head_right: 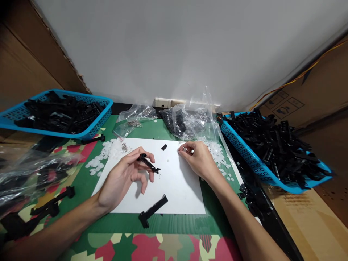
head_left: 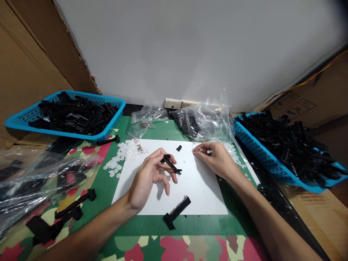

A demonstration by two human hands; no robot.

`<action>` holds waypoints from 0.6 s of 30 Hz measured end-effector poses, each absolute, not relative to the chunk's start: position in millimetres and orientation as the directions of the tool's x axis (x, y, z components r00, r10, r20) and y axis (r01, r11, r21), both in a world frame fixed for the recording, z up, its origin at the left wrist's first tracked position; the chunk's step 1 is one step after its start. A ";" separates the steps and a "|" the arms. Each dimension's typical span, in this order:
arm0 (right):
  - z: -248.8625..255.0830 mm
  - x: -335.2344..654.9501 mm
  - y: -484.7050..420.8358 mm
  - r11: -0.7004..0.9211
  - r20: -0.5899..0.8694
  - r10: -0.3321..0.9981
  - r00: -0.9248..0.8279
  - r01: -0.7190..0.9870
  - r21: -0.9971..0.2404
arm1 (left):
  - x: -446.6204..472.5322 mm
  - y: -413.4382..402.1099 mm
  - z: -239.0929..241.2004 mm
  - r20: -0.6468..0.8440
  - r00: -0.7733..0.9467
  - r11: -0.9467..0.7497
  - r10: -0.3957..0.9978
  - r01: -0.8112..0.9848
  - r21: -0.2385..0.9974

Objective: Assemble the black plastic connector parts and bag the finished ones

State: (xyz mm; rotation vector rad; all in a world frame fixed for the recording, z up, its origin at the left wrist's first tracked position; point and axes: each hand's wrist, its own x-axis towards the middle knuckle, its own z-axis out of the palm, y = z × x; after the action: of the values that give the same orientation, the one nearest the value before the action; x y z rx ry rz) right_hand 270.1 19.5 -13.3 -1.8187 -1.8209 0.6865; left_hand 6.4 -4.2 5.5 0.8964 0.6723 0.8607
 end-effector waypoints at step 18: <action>-5.1 272.0 17.4 -0.037 -0.054 0.999 -0.002 0.707 -0.706 | 6.7 -5.8 7.6 -0.173 0.519 0.374 0.837 -0.312 0.873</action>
State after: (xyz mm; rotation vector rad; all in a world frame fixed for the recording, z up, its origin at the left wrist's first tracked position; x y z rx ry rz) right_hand 272.0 17.4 -5.1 -1.7935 -1.7576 0.7846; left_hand 6.7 -5.8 7.6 0.9021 0.6866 0.8144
